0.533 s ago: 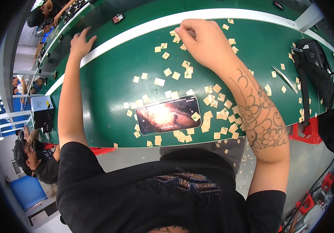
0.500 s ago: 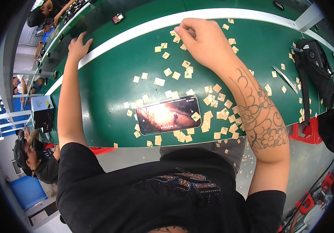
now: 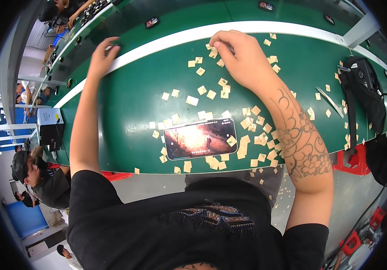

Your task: Assembling small electronic components using tweezers.

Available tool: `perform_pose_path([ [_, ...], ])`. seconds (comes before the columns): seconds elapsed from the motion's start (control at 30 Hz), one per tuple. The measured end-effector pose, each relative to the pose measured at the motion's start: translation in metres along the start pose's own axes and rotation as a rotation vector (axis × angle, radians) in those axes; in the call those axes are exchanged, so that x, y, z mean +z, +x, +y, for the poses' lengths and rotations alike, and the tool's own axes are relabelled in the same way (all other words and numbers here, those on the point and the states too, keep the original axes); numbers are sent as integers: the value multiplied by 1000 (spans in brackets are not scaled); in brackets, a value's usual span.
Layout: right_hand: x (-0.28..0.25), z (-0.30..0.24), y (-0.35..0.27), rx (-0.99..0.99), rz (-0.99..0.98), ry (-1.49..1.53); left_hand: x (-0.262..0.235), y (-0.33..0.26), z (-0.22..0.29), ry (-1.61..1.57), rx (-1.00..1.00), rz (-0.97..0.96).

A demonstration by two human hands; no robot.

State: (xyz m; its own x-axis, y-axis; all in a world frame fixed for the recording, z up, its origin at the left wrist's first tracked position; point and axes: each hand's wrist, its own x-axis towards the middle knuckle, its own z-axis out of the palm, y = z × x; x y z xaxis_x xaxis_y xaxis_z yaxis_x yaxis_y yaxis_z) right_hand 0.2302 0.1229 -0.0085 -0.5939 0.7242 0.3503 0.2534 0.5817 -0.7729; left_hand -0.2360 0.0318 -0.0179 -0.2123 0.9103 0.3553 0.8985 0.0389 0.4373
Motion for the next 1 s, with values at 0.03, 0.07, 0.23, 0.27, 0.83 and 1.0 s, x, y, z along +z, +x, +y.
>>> perform_pose_path([
  [0.03, -5, 2, -2, 5, 4, -32, 14, -3, 52, -54, -11, -90],
  [0.07, -4, -4, -2, 9, -13, -32, 20, -15, 86, -118, 139, -103],
  [0.23, -1, -16, -3, 7, -108, 22, 53, -57, 201, -238, 317, -334],
  [0.27, 0, -15, -2, -41, -99, 19, 56, -58, 208, -200, 373, -327],
  [0.83, 19, -55, -12, -178, -304, -309, 55, -67, 194, -305, 371, -345],
  [1.0, 28, -60, -13, -291, -297, -517, 59, -70, 192, -244, 416, -282],
])
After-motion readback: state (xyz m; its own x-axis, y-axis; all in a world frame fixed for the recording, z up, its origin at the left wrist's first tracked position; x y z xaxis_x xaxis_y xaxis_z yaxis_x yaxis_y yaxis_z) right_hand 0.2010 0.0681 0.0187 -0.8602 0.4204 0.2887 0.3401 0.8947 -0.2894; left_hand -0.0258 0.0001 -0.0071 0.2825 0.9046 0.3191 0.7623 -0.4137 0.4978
